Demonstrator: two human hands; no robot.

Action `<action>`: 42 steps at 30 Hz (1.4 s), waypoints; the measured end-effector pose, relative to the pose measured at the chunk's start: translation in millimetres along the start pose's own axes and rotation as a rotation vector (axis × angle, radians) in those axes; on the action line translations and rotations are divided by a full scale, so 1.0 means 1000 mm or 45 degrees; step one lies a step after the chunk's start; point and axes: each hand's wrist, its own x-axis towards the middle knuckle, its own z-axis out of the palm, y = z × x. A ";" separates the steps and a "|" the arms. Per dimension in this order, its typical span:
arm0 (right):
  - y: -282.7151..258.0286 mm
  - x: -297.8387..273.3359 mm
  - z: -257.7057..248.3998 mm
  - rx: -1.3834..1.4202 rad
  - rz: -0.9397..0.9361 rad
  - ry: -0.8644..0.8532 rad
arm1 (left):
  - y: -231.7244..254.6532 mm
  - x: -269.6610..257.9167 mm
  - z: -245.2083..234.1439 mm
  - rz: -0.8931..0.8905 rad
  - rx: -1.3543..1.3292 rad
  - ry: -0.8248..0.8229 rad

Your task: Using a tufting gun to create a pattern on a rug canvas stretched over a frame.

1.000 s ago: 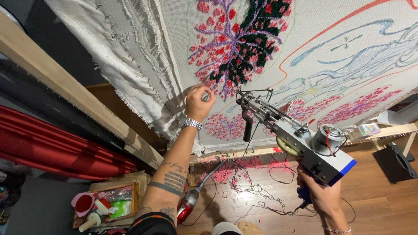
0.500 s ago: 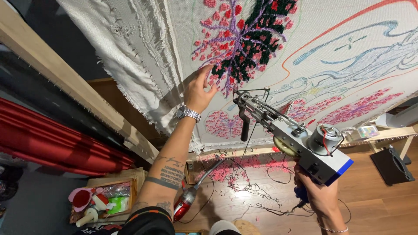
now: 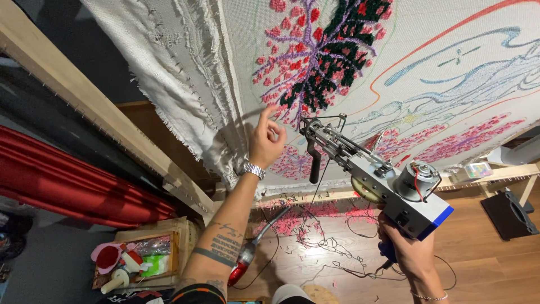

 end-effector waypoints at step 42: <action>0.002 0.012 0.065 -0.259 0.062 -0.003 | -0.091 -0.067 0.142 -0.570 -0.620 -0.166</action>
